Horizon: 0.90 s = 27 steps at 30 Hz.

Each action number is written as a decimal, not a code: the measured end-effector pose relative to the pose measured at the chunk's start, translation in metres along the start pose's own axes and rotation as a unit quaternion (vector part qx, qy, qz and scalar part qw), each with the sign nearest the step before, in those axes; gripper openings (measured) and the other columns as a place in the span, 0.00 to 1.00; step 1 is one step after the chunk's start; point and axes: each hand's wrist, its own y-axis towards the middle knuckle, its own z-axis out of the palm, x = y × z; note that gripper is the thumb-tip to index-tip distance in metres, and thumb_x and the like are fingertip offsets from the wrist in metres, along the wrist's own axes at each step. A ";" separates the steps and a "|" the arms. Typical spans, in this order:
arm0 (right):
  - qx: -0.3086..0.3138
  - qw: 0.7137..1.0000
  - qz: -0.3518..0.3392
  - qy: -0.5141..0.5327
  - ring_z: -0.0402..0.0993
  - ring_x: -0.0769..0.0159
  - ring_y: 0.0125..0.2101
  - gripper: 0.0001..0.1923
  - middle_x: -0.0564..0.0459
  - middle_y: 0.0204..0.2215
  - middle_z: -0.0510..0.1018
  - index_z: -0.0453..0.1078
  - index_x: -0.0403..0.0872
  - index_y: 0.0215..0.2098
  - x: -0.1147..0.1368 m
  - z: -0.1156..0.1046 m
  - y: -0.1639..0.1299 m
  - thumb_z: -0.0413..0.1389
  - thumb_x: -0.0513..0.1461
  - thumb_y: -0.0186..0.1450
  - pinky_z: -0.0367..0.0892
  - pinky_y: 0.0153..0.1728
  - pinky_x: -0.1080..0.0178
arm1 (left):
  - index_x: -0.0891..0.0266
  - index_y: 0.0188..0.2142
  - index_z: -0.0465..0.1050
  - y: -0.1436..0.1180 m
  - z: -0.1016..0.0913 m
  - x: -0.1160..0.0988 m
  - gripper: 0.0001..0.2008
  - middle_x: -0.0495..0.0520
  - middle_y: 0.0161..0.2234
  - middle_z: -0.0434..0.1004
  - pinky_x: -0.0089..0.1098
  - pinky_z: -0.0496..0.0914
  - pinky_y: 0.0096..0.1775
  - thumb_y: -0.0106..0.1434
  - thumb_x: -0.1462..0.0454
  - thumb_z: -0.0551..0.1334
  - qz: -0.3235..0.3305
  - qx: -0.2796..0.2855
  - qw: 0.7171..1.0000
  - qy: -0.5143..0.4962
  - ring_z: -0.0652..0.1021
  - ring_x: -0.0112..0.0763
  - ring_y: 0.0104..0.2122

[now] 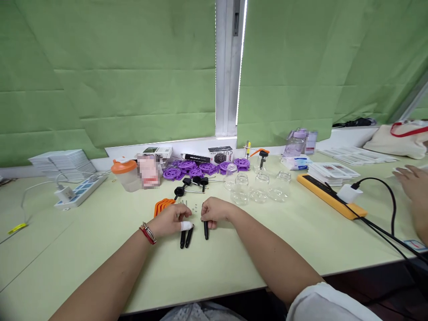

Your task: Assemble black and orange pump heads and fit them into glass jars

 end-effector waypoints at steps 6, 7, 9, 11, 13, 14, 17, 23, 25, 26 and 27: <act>-0.008 1.000 0.020 -0.019 0.70 0.70 0.15 0.05 0.59 0.10 0.71 0.67 0.45 0.24 0.015 0.025 0.000 0.56 0.33 0.57 0.68 0.20 0.68 | 0.61 0.37 0.75 -0.002 -0.001 -0.002 0.14 0.52 0.31 0.73 0.28 0.64 0.29 0.53 0.57 0.63 0.019 0.062 0.998 0.026 0.71 0.29 0.27; -0.014 0.999 0.019 -0.021 0.71 0.70 0.15 0.05 0.59 0.11 0.72 0.67 0.45 0.24 0.015 0.028 0.000 0.57 0.33 0.57 0.68 0.21 0.68 | 0.61 0.37 0.75 -0.002 -0.001 -0.002 0.13 0.52 0.31 0.73 0.28 0.64 0.29 0.54 0.57 0.62 0.021 0.066 0.997 0.026 0.71 0.29 0.27; -0.031 0.999 0.014 -0.034 0.71 0.70 0.16 0.04 0.59 0.11 0.72 0.67 0.45 0.25 0.015 0.032 0.002 0.57 0.33 0.57 0.68 0.21 0.69 | 0.62 0.36 0.75 -0.002 -0.001 -0.003 0.13 0.52 0.31 0.73 0.28 0.65 0.31 0.55 0.57 0.61 0.023 0.070 0.997 0.028 0.71 0.29 0.28; -0.039 0.998 0.008 -0.050 0.72 0.70 0.17 0.04 0.59 0.13 0.73 0.67 0.45 0.25 0.012 0.033 0.003 0.58 0.33 0.57 0.68 0.22 0.68 | 0.62 0.35 0.75 -0.002 -0.001 -0.003 0.12 0.52 0.31 0.73 0.28 0.65 0.31 0.55 0.57 0.61 0.020 0.070 0.997 0.032 0.71 0.30 0.28; -0.034 0.998 0.003 -0.052 0.73 0.69 0.18 0.03 0.59 0.13 0.73 0.67 0.46 0.26 0.009 0.030 0.006 0.57 0.33 0.58 0.68 0.22 0.68 | 0.62 0.35 0.75 -0.002 -0.002 -0.004 0.12 0.53 0.32 0.73 0.28 0.65 0.30 0.55 0.58 0.60 0.016 0.074 0.997 0.034 0.71 0.30 0.28; -0.039 0.998 -0.003 -0.052 0.72 0.69 0.18 0.03 0.59 0.13 0.73 0.67 0.46 0.27 0.007 0.026 0.007 0.56 0.34 0.59 0.68 0.22 0.68 | 0.62 0.36 0.75 -0.002 -0.002 -0.004 0.12 0.53 0.32 0.73 0.29 0.65 0.30 0.55 0.58 0.60 0.014 0.074 0.997 0.035 0.72 0.30 0.28; -0.151 0.983 -0.052 -0.094 0.70 0.70 0.19 0.02 0.58 0.16 0.73 0.68 0.46 0.27 0.001 0.004 0.010 0.55 0.35 0.59 0.64 0.22 0.69 | 0.62 0.36 0.75 -0.001 -0.002 -0.004 0.12 0.54 0.32 0.73 0.29 0.65 0.31 0.56 0.58 0.60 0.021 0.060 0.997 0.043 0.72 0.31 0.28; -0.266 0.936 -0.059 -0.220 0.64 0.72 0.21 0.04 0.56 0.21 0.72 0.74 0.44 0.26 -0.013 -0.041 0.004 0.62 0.35 0.49 0.56 0.21 0.70 | 0.60 0.33 0.73 0.000 -0.004 -0.006 0.10 0.53 0.33 0.73 0.30 0.65 0.34 0.61 0.60 0.55 0.040 -0.031 0.997 0.061 0.72 0.31 0.31; -0.231 0.944 -0.043 -0.232 0.63 0.73 0.20 0.06 0.57 0.20 0.71 0.75 0.45 0.25 -0.015 -0.043 0.003 0.63 0.36 0.47 0.55 0.20 0.69 | 0.60 0.33 0.73 0.001 -0.004 -0.006 0.09 0.52 0.33 0.73 0.29 0.64 0.33 0.61 0.60 0.55 0.033 -0.046 0.996 0.068 0.72 0.30 0.30; -0.221 0.945 -0.038 -0.237 0.62 0.73 0.20 0.07 0.57 0.20 0.71 0.75 0.46 0.25 -0.016 -0.041 0.004 0.64 0.36 0.46 0.55 0.20 0.69 | 0.59 0.33 0.73 0.001 -0.004 -0.005 0.09 0.52 0.33 0.73 0.29 0.64 0.33 0.61 0.60 0.55 0.031 -0.049 0.996 0.072 0.72 0.30 0.30; -0.216 0.946 -0.035 -0.241 0.62 0.73 0.19 0.07 0.57 0.20 0.71 0.76 0.46 0.25 -0.016 -0.039 0.006 0.64 0.36 0.45 0.55 0.20 0.69 | 0.59 0.34 0.73 0.001 -0.003 -0.005 0.09 0.52 0.32 0.73 0.29 0.64 0.32 0.61 0.61 0.55 0.031 -0.051 0.995 0.075 0.71 0.30 0.30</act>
